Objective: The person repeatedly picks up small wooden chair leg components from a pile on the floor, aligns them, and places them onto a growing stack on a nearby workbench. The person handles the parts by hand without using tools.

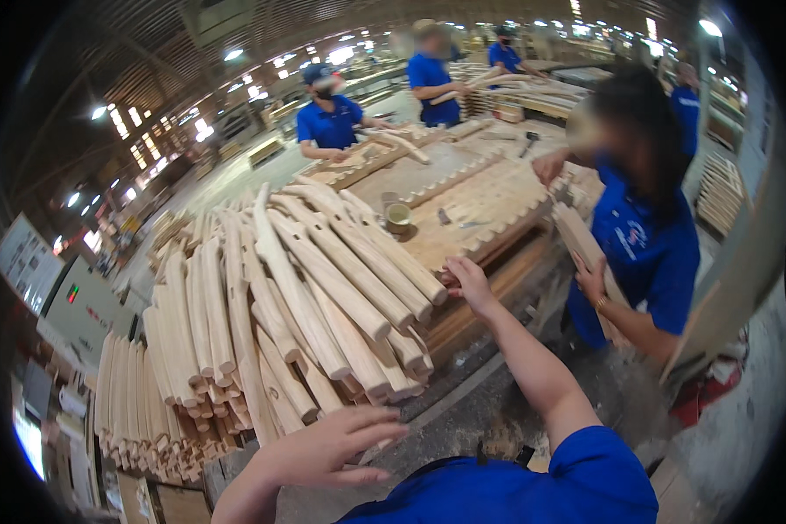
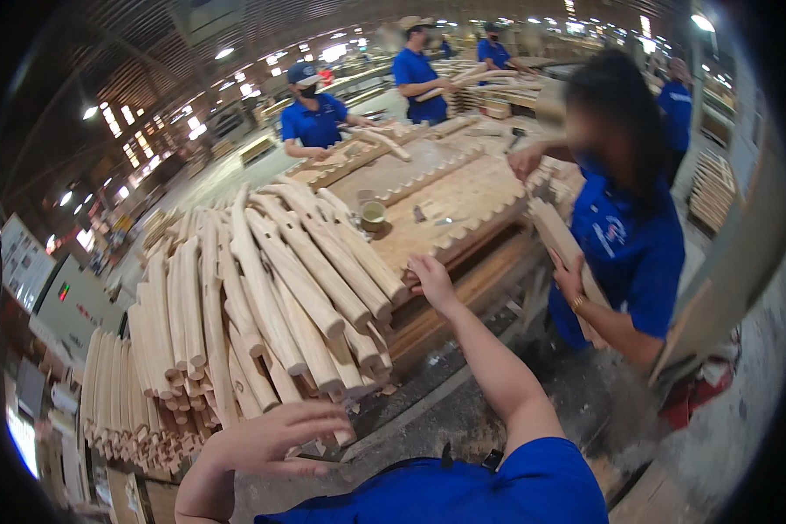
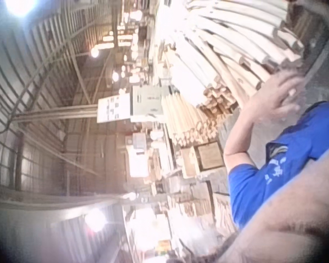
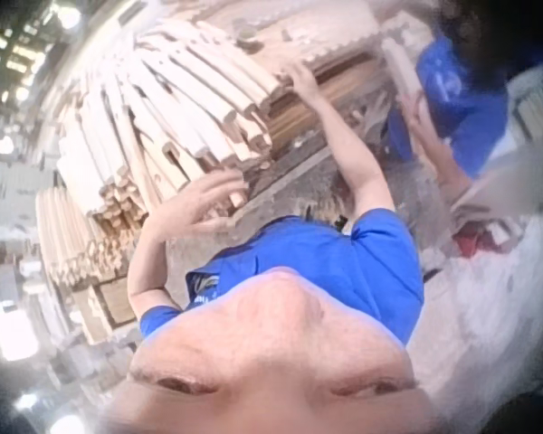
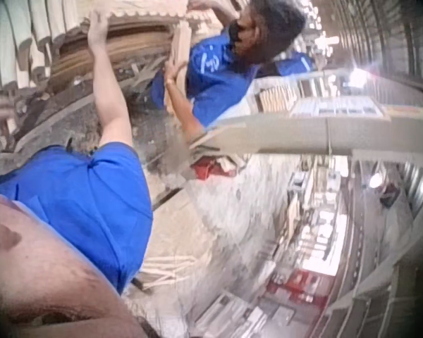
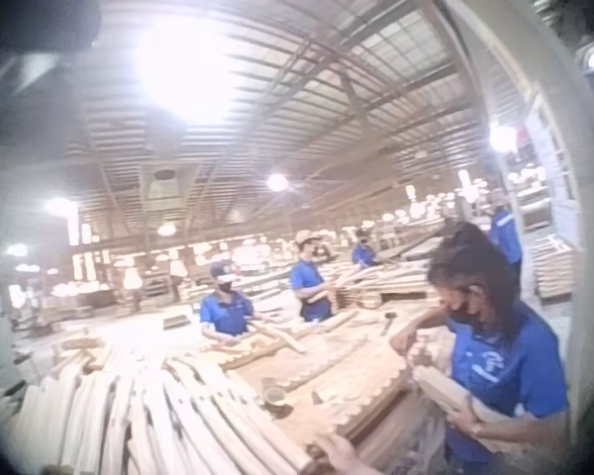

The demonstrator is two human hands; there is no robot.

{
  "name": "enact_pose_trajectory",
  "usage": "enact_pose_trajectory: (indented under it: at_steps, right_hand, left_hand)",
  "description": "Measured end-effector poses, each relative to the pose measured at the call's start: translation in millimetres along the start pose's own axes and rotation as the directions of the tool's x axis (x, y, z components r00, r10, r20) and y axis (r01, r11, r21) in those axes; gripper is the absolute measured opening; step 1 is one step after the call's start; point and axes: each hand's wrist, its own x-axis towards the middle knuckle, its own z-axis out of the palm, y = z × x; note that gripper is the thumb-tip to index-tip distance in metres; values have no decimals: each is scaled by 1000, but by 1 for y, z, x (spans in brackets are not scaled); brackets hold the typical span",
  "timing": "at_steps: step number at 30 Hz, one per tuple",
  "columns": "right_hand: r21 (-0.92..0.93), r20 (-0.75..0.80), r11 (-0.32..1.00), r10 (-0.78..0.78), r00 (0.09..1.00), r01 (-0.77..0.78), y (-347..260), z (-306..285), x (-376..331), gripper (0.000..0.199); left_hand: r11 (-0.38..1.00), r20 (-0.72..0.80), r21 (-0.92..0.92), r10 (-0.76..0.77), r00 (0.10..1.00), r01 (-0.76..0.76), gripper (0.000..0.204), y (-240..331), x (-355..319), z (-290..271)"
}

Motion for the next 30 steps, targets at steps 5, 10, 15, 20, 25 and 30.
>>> enact_pose_trajectory:
  at_steps: [5,10,15,20,25,30]
  right_hand:
    - [-96,-274,987,97,957,-128,56,-62,-145,33]
    - [-186,-585,944,118,802,-274,123,-126,-340,34]
    - [-318,-655,733,289,698,-602,168,-79,-492,43]
    - [-270,-750,462,450,485,-845,233,-50,-685,52]
    - [158,-694,124,720,-21,-980,264,-14,-893,45]
    - [375,-908,515,372,-193,-771,247,0,-969,46]
  left_hand:
    - [990,199,45,122,972,-133,58,9,-15,4]
    - [920,391,54,340,856,-389,54,35,-8,38]
    - [908,640,46,294,710,-417,62,67,-32,87]
    - [857,761,-11,342,552,-515,61,127,-18,146]
    - [707,795,-201,522,308,-678,55,191,14,225]
    - [555,764,-101,575,293,-825,56,274,45,323]
